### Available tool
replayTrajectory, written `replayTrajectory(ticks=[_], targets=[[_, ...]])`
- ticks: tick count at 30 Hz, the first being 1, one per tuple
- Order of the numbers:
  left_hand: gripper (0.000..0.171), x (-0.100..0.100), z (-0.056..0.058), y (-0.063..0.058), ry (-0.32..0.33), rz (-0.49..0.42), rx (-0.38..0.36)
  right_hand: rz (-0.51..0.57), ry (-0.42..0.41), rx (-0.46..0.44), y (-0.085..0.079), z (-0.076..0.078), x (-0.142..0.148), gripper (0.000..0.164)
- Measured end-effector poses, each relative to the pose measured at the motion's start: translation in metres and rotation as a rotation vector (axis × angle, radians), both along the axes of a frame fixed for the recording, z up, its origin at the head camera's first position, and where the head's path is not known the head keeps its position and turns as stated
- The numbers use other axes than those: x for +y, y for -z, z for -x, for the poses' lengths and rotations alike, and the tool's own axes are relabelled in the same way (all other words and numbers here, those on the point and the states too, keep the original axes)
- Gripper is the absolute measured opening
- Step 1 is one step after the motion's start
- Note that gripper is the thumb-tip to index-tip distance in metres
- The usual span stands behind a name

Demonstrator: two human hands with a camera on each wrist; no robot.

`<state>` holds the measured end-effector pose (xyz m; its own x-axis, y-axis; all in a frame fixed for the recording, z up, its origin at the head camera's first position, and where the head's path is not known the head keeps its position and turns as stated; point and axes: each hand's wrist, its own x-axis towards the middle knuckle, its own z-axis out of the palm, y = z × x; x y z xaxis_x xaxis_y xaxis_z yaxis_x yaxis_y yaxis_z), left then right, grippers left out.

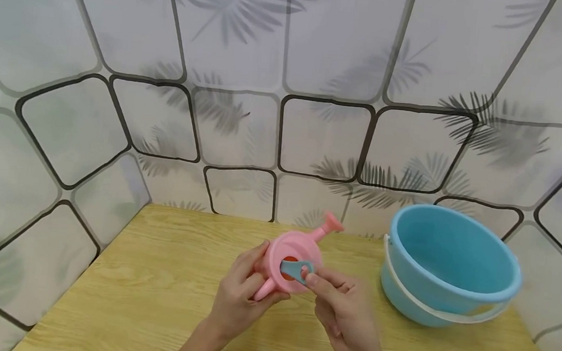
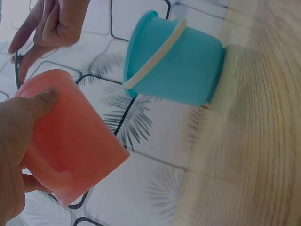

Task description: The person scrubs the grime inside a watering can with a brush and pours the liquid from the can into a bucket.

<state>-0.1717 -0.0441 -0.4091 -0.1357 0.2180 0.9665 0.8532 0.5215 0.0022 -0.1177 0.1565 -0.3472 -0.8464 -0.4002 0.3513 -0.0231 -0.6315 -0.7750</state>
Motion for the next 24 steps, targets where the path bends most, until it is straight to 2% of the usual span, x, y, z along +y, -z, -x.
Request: replayTrajectory(ticks=[3, 8, 14, 24], targets=[[0.041, 0.0002, -0.0013, -0.0010, 0.002, 0.000, -0.001, -0.022, -0.010, -0.008, 0.0000, 0.0014, -0.0018, 0.043], [0.041, -0.0006, -0.0017, -0.0017, -0.008, 0.006, -0.037, 0.033, -0.041, 0.018, -0.0002, 0.0022, 0.0013, 0.045], [0.039, -0.0001, -0.0024, 0.0006, -0.009, 0.015, -0.061, -0.037, 0.010, -0.009, -0.0002, 0.0017, 0.0018, 0.043], [0.039, -0.0008, 0.0001, 0.0015, -0.006, 0.035, -0.093, -0.067, 0.046, -0.016, -0.0010, 0.0029, 0.0015, 0.040]])
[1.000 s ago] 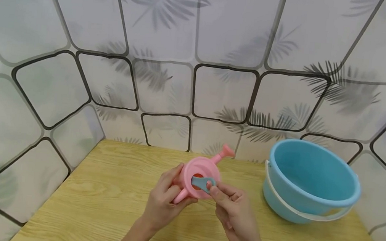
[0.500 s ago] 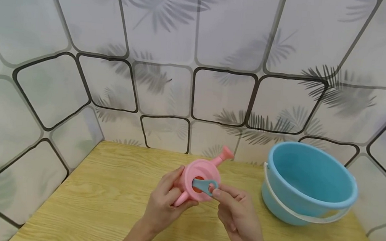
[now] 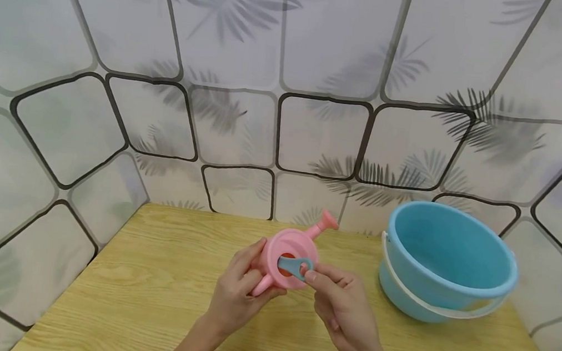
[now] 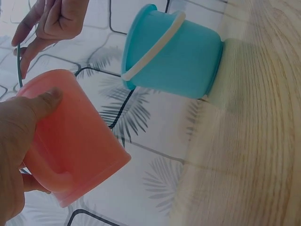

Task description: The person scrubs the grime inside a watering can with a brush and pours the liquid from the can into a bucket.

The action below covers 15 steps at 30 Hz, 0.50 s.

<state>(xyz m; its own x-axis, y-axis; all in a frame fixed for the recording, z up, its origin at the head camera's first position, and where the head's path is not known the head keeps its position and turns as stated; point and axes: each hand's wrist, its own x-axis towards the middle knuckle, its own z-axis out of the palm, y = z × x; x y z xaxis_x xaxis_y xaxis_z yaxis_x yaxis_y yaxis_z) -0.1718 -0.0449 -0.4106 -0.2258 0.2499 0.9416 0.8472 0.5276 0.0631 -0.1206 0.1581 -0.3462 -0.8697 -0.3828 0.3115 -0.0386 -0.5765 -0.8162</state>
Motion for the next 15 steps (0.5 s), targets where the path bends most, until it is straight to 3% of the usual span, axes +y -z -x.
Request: replayTrajectory(ticks=[10, 15], targets=[[0.039, -0.0011, 0.0002, 0.0016, 0.001, 0.002, -0.012, 0.000, 0.020, -0.016, 0.0021, 0.0008, -0.0009, 0.039], [0.039, -0.0009, -0.0001, 0.0023, -0.004, 0.004, -0.008, -0.111, 0.153, -0.006, 0.0044, 0.0004, -0.0042, 0.034]])
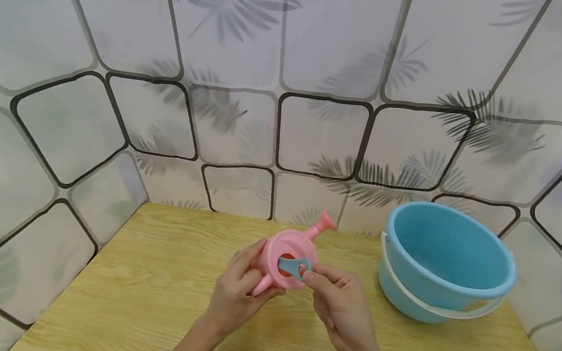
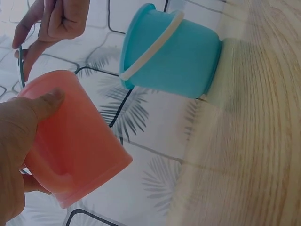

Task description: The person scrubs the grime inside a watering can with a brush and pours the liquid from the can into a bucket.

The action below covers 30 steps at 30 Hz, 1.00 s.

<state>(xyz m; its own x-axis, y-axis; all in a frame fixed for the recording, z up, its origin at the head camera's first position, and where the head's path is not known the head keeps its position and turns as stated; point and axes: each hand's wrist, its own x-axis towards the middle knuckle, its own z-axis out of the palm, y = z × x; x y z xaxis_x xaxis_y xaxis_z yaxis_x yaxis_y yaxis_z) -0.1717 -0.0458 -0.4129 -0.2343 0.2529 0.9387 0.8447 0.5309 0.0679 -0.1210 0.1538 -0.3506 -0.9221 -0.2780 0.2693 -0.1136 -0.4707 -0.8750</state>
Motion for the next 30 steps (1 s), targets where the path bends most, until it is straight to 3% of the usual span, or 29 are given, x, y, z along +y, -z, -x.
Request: replayTrajectory(ticks=[8, 10, 12, 14, 17, 20, 23, 27, 30], targets=[[0.039, 0.000, -0.002, 0.000, 0.018, 0.014, 0.039, -0.380, 0.326, 0.027, -0.001, -0.005, -0.013, 0.006], [0.041, 0.000, -0.002, 0.000, 0.007, 0.027, 0.058, -0.489, 0.389, 0.032, -0.004, -0.008, -0.015, 0.008], [0.042, 0.000, -0.003, 0.001, -0.003, 0.039, 0.077, -0.587, 0.453, 0.092, -0.005, -0.012, -0.016, 0.008], [0.043, -0.001, -0.002, 0.001, -0.010, 0.047, 0.102, -0.679, 0.539, 0.260, -0.004, -0.014, -0.018, 0.004], [0.044, -0.001, -0.002, 0.000, -0.011, 0.055, 0.132, -0.809, 0.707, 0.586, 0.000, -0.012, -0.019, 0.017], [0.045, -0.002, -0.001, 0.000, -0.012, 0.068, 0.150, -0.911, 0.844, 0.836, 0.004, -0.008, -0.019, 0.007], [0.045, -0.003, -0.001, 0.000, -0.021, 0.083, 0.163, -0.930, 0.943, 1.011, 0.006, -0.001, -0.018, 0.023], [0.045, -0.005, 0.000, -0.002, -0.032, 0.100, 0.182, -0.822, 1.036, 1.247, 0.007, 0.014, -0.020, 0.031], [0.044, -0.005, 0.002, -0.004, -0.041, 0.116, 0.205, -0.826, 1.028, 1.303, 0.006, 0.019, -0.020, 0.029]])
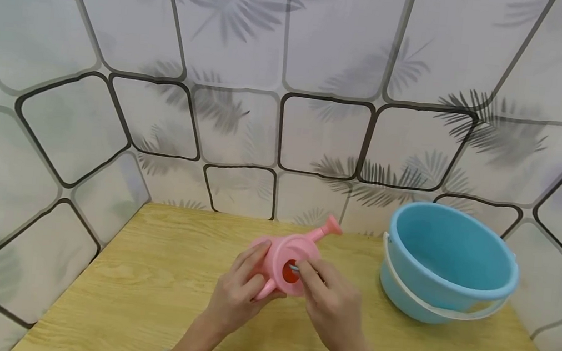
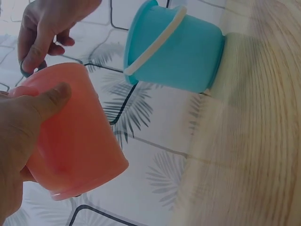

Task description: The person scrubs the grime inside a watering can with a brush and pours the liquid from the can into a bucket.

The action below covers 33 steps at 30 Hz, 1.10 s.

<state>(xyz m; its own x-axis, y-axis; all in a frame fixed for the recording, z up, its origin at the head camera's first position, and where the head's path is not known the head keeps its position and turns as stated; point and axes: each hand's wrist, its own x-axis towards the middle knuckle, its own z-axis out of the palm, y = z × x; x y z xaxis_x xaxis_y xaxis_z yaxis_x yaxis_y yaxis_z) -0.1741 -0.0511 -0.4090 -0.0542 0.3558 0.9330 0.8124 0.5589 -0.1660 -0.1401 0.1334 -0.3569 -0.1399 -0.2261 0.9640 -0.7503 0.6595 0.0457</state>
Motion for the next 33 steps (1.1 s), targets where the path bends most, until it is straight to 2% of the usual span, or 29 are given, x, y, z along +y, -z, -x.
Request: replayTrajectory(ticks=[2, 7, 10, 12, 15, 18, 21, 25, 29, 33], targets=[[0.044, 0.000, 0.002, -0.002, -0.008, 0.013, 0.019, -0.040, 0.028, -0.058, 0.000, -0.001, 0.002, 0.031], [0.046, 0.000, 0.003, -0.007, -0.022, 0.029, 0.070, -0.149, 0.074, -0.286, -0.001, -0.011, 0.009, 0.035], [0.046, 0.000, 0.002, -0.010, -0.016, 0.028, 0.091, -0.185, 0.069, -0.403, -0.001, -0.016, 0.011, 0.020], [0.046, 0.000, 0.001, -0.011, -0.010, 0.026, 0.098, -0.163, 0.028, -0.515, -0.002, -0.019, 0.012, 0.009], [0.047, 0.000, 0.001, -0.011, 0.000, 0.014, 0.095, -0.040, -0.114, -0.745, -0.004, -0.023, 0.013, 0.019], [0.047, -0.001, 0.000, -0.010, 0.017, -0.014, 0.077, 0.149, -0.329, -0.978, -0.008, -0.025, 0.016, 0.021], [0.047, -0.001, 0.000, -0.010, 0.027, -0.049, 0.038, 0.332, -0.507, -1.140, -0.011, -0.027, 0.022, 0.021], [0.047, 0.000, 0.001, -0.011, 0.013, -0.093, 0.024, 0.512, -0.701, -1.266, -0.014, -0.029, 0.030, 0.022], [0.049, 0.004, -0.001, -0.011, -0.007, -0.108, 0.063, 0.544, -0.837, -1.393, -0.012, -0.025, 0.027, 0.021], [0.049, 0.006, -0.003, -0.010, -0.039, -0.136, 0.070, 0.583, -0.971, -1.447, -0.008, -0.022, 0.025, 0.017]])
